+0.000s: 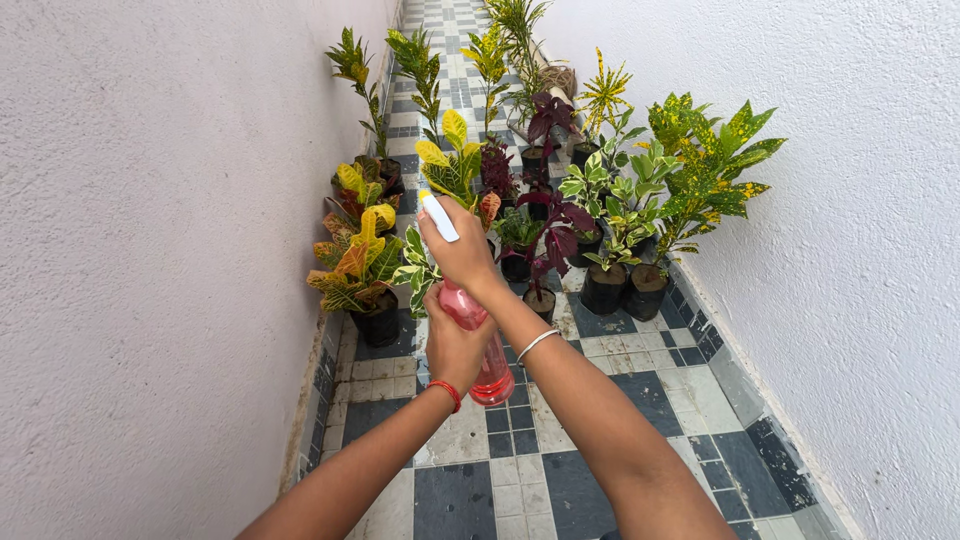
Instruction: The person sits on a tiled floor and uses a pink spray bottle to mist a row of potted plants lined against a white wall. They systematically spray each plant's leaves and soil, moving from one end of the row to the other.
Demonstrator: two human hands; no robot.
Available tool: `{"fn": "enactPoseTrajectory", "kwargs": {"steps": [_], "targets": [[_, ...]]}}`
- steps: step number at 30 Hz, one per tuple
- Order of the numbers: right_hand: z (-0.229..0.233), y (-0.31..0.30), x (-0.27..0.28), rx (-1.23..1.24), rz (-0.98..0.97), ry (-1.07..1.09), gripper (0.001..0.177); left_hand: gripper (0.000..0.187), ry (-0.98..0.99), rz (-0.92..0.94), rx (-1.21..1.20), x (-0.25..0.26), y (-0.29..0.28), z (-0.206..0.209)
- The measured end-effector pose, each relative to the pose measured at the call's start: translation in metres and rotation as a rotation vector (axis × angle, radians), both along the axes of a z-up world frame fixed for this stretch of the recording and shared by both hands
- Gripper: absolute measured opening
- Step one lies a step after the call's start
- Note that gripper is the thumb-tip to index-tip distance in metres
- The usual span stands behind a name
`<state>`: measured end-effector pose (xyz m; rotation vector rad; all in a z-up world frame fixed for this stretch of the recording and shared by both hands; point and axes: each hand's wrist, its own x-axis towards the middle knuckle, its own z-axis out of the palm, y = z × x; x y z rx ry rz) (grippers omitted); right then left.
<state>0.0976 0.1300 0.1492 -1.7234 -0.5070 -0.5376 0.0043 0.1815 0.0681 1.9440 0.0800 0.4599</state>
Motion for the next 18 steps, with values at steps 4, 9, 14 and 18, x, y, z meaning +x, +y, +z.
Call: {"fn": "enactPoseTrajectory", "kwargs": {"steps": [4, 9, 14, 18], "targets": [[0.001, 0.000, 0.003, 0.005, 0.009, 0.028, 0.024, 0.097, 0.123, 0.029, -0.016, -0.006, -0.003, 0.009], [-0.003, 0.004, 0.008, 0.133, 0.137, 0.002, 0.024, 0.098, 0.145, 0.121, -0.012, -0.006, -0.006, 0.013], [-0.005, 0.001, 0.001, 0.066, 0.132, 0.050, 0.025, 0.097, 0.081, 0.137, -0.026, -0.011, -0.011, 0.003], [-0.012, -0.001, -0.007, -0.129, 0.007, -0.030, 0.027, 0.098, 0.095, 0.099, -0.034, -0.017, -0.016, -0.010]]}}
